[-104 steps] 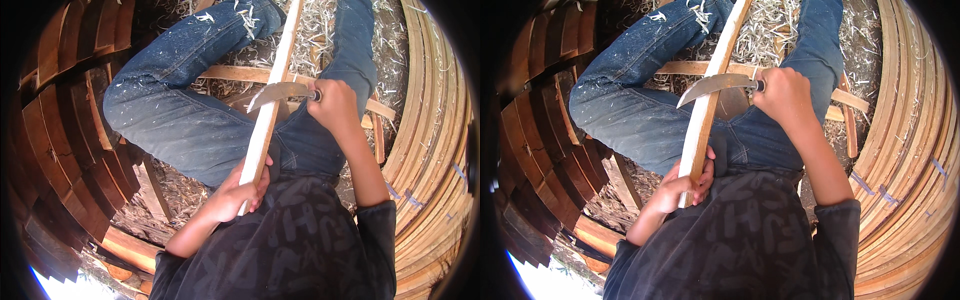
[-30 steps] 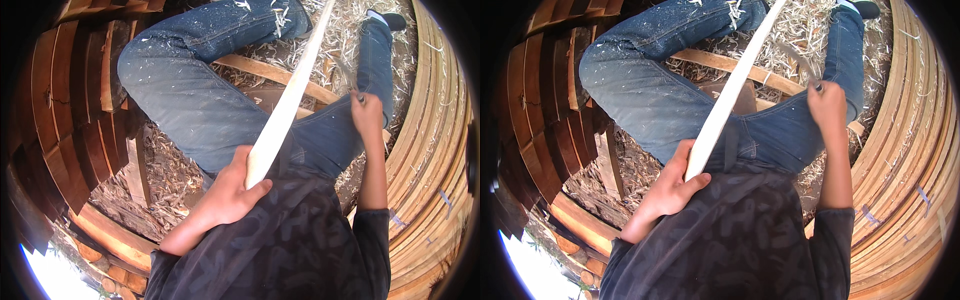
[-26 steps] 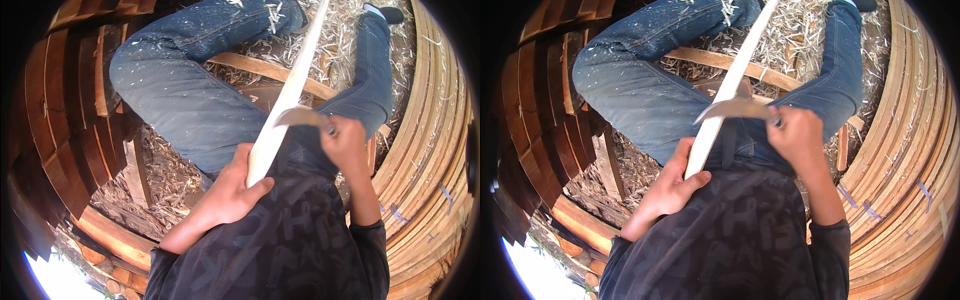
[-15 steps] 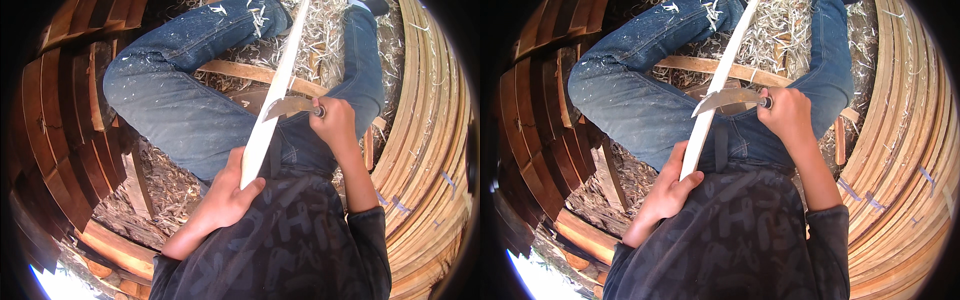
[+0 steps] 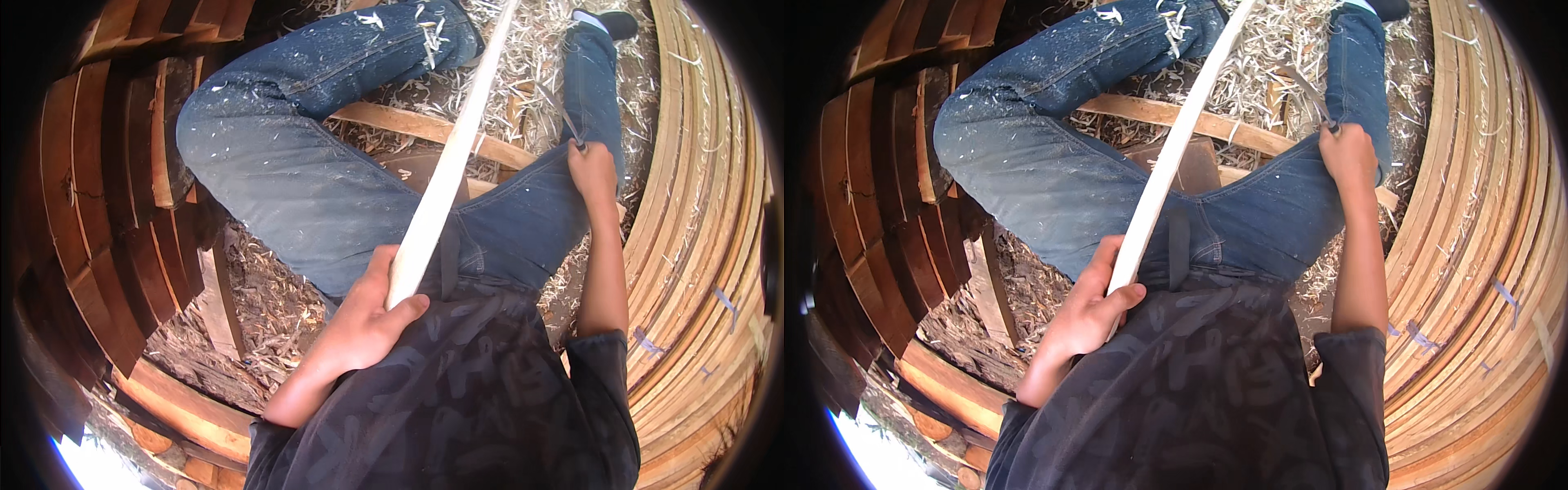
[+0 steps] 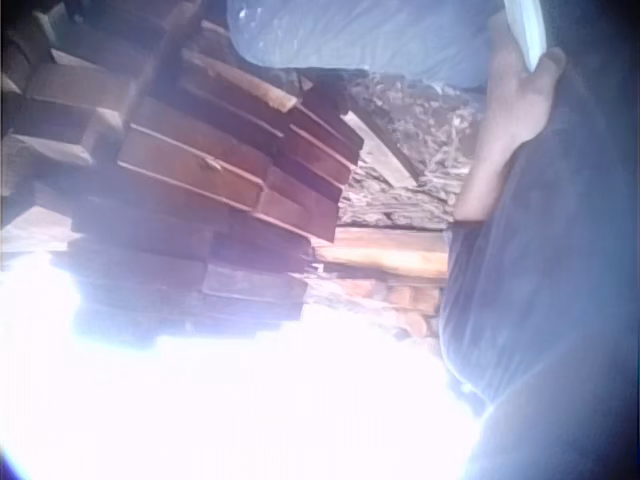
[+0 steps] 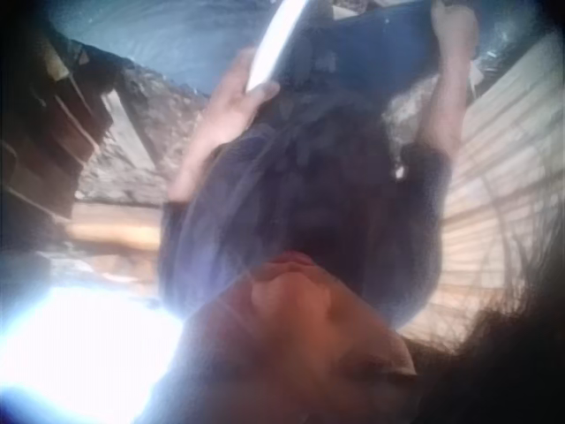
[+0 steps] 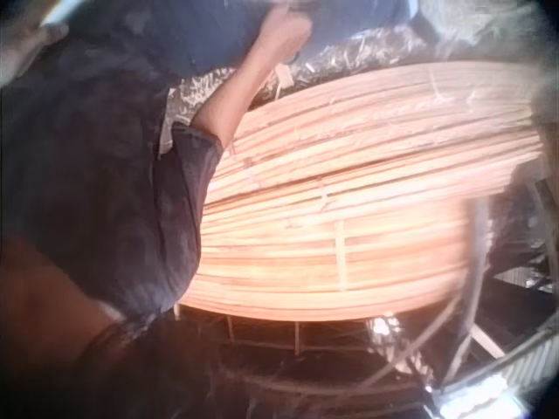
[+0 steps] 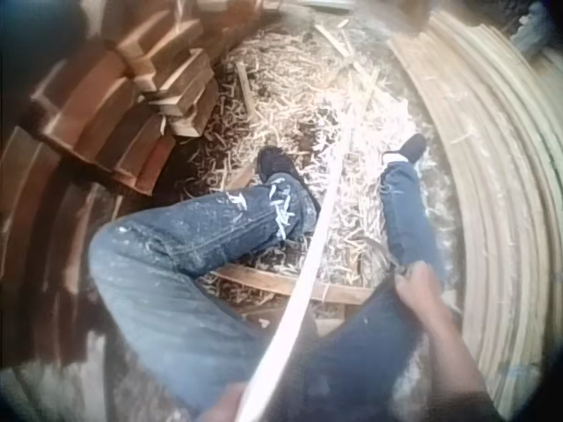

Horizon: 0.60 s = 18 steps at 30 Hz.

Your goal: The person is carving a long, thin piece of wood using a knife. They hold the wood in their left hand and use the knife in their right hand to shave off thin strips of wood. The person is sitting on the ground surrounded by wood shavings and stacks of lumber.

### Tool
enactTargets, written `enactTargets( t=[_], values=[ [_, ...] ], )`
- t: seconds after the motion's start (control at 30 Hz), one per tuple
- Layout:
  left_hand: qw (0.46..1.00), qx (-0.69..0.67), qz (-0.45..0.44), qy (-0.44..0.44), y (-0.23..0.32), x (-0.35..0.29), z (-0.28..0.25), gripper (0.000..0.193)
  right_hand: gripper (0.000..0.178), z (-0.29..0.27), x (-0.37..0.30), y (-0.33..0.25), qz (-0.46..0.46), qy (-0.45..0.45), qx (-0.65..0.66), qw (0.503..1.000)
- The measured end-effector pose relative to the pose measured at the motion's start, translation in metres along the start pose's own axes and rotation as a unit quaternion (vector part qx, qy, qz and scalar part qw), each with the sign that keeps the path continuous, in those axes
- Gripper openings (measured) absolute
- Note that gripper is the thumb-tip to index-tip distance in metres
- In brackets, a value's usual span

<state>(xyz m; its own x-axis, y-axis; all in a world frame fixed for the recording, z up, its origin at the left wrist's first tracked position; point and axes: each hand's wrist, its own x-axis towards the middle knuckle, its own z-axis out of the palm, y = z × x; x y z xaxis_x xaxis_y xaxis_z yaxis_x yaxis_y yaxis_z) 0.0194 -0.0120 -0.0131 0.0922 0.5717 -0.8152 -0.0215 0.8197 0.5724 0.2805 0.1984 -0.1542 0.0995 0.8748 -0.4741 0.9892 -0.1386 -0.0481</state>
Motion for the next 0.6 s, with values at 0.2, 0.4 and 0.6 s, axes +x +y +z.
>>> enactTargets(
  t=[0.2,0.4,0.6],
  values=[
    [0.999,0.006,-0.032,-0.013,0.011,0.01,0.004,0.048,0.028,-0.013,-0.076,-0.04,-0.17,-0.065,0.074,0.98],
    [0.998,0.065,-0.012,-0.003,0.01,0.004,0.006,0.046,0.029,0.01,-0.021,-0.049,-0.116,-0.028,0.068,0.991],
    [1.0,-0.013,-0.016,-0.011,0.011,-0.001,0.006,0.046,0.04,0.023,0.057,-0.012,0.043,-0.054,0.051,0.996]
  ],
)
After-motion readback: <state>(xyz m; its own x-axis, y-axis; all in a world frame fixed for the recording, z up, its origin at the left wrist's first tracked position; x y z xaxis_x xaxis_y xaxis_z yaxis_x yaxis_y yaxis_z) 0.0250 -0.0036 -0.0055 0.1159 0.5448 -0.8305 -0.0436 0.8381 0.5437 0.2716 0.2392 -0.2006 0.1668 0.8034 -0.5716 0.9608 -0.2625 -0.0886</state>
